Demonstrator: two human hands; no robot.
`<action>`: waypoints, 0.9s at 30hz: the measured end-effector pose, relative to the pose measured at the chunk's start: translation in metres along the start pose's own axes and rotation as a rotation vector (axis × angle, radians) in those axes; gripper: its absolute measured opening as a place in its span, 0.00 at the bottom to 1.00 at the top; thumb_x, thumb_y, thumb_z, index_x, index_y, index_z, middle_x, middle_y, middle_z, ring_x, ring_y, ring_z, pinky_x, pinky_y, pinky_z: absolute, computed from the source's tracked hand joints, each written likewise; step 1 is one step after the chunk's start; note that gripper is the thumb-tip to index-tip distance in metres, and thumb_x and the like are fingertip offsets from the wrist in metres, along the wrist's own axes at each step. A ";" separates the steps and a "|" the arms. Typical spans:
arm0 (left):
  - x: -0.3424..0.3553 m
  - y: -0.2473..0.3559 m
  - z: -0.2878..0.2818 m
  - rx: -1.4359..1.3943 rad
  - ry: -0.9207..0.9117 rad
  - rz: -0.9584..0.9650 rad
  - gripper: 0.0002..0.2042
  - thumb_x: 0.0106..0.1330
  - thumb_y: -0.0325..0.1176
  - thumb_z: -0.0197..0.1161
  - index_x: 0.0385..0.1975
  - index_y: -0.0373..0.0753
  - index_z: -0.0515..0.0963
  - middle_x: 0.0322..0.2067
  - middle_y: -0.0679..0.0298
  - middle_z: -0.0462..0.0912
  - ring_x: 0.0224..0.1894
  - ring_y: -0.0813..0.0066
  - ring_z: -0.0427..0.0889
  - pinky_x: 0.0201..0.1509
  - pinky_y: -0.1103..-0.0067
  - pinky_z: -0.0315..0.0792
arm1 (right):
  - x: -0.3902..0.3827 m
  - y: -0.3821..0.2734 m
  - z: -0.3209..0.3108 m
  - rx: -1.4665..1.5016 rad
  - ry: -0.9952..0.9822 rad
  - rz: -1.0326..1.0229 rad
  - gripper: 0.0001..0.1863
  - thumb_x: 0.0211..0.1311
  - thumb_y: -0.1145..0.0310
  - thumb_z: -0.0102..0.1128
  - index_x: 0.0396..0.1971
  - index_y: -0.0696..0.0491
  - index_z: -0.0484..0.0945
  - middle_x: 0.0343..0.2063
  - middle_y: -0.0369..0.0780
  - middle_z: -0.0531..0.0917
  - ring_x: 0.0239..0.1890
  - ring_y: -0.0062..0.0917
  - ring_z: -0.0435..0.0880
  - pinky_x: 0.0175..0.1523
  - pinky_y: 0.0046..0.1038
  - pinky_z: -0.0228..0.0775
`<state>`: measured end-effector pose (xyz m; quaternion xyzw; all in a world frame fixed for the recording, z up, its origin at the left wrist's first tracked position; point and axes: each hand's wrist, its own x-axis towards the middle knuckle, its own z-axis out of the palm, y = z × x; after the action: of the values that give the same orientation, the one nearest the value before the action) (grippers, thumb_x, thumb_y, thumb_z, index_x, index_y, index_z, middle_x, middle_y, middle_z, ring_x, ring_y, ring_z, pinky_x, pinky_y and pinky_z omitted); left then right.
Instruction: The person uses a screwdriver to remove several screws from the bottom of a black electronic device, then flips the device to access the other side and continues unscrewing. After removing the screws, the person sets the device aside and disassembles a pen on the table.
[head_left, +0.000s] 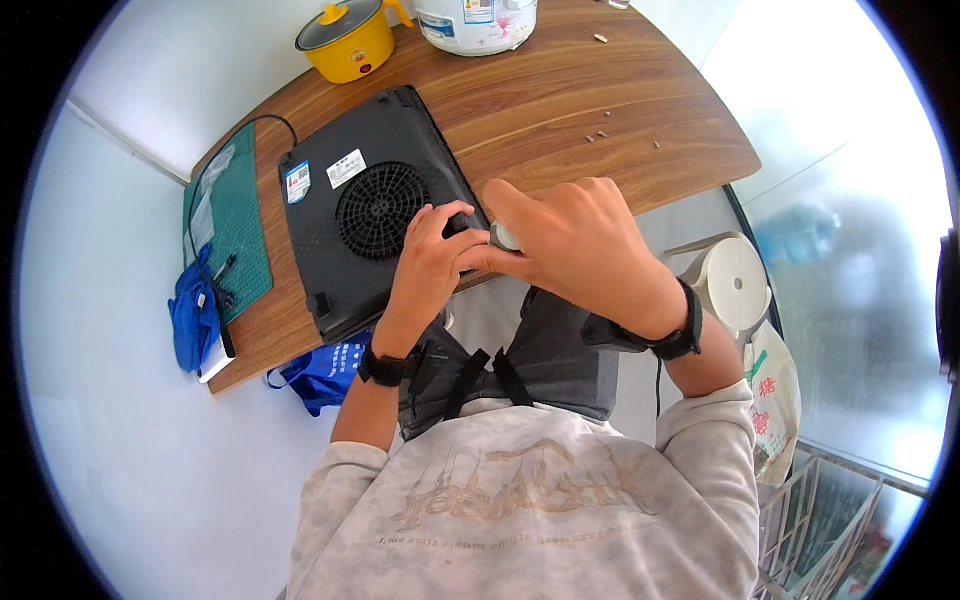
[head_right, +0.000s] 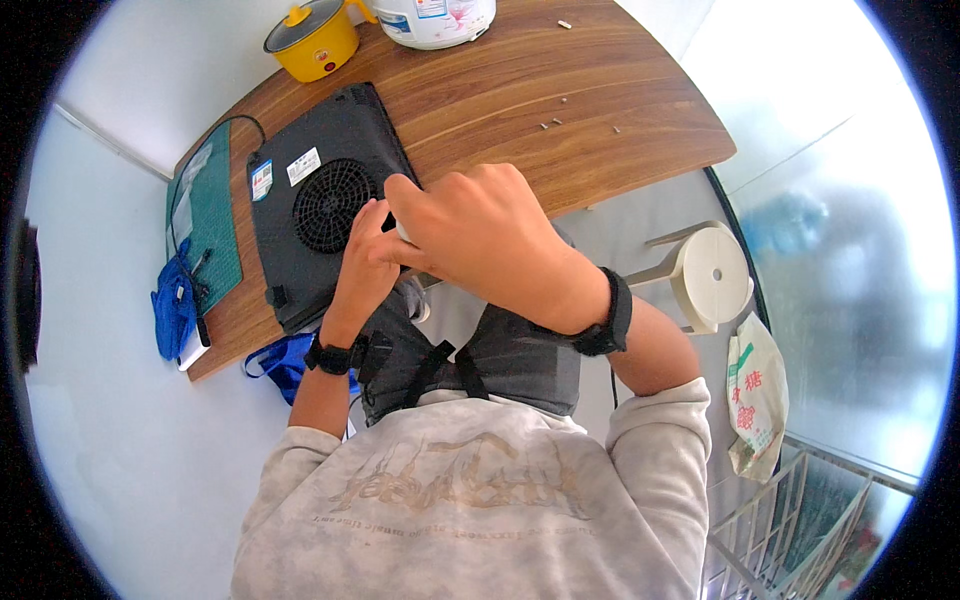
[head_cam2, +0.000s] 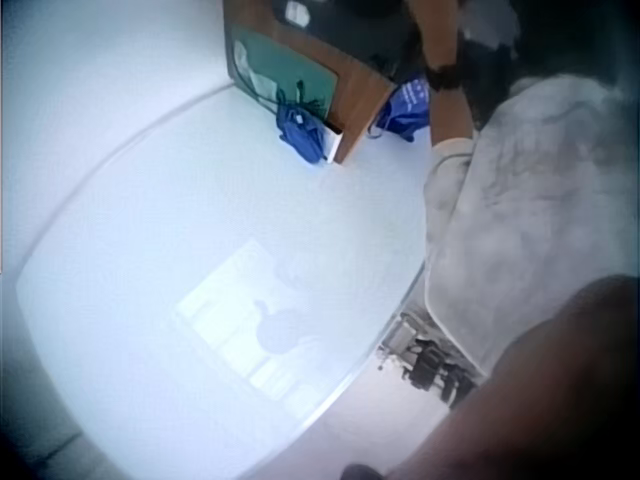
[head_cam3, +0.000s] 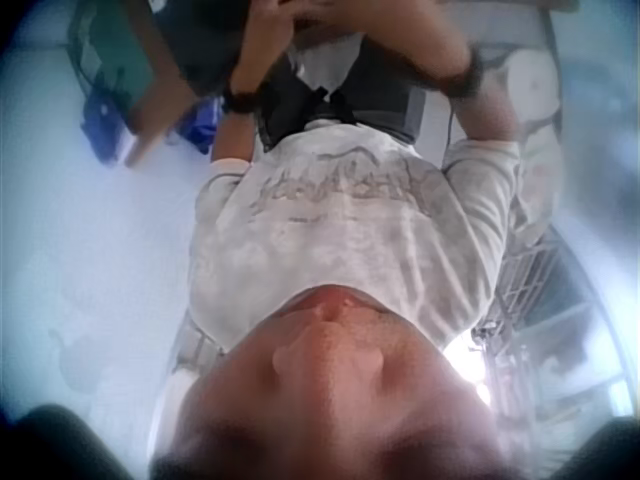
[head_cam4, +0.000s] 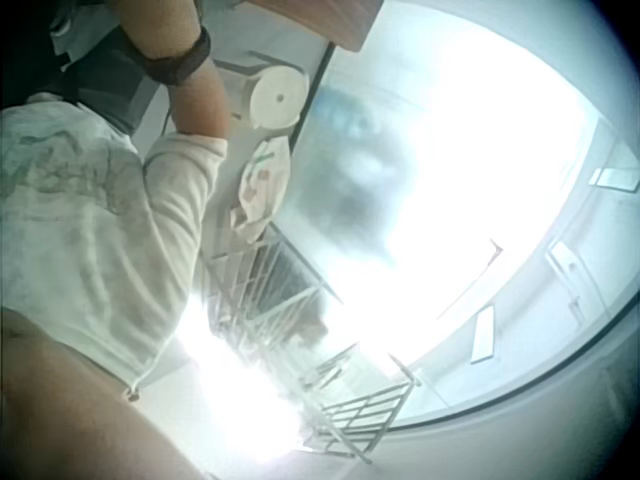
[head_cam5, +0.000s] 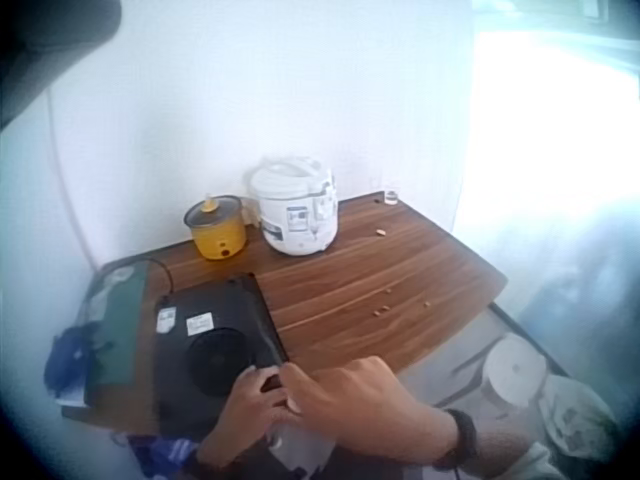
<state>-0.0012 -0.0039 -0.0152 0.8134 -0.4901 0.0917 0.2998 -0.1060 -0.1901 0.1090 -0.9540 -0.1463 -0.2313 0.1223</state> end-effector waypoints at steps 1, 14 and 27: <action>0.000 0.000 0.000 -0.006 0.018 0.009 0.17 0.60 0.15 0.58 0.42 0.44 0.85 0.53 0.59 0.79 0.58 0.54 0.77 0.73 0.58 0.63 | 0.001 -0.002 0.002 -0.019 0.031 0.004 0.27 0.63 0.41 0.61 0.31 0.54 0.75 0.10 0.40 0.75 0.15 0.36 0.81 0.20 0.32 0.69; 0.002 0.004 -0.004 0.011 -0.003 -0.021 0.19 0.58 0.13 0.58 0.42 0.46 0.85 0.52 0.60 0.79 0.57 0.55 0.77 0.74 0.58 0.63 | -0.012 0.010 -0.009 0.415 0.048 0.172 0.23 0.56 0.63 0.72 0.46 0.54 0.70 0.46 0.44 0.80 0.33 0.43 0.85 0.35 0.38 0.77; 0.000 0.004 -0.001 0.009 0.044 -0.019 0.21 0.56 0.12 0.57 0.43 0.46 0.84 0.52 0.59 0.78 0.59 0.56 0.77 0.74 0.59 0.63 | 0.005 0.016 -0.004 0.388 0.090 -0.006 0.17 0.61 0.69 0.67 0.49 0.54 0.77 0.36 0.44 0.84 0.35 0.41 0.85 0.39 0.38 0.78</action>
<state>-0.0050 -0.0045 -0.0128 0.8173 -0.4750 0.1089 0.3075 -0.0976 -0.2053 0.1118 -0.9009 -0.1853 -0.2414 0.3094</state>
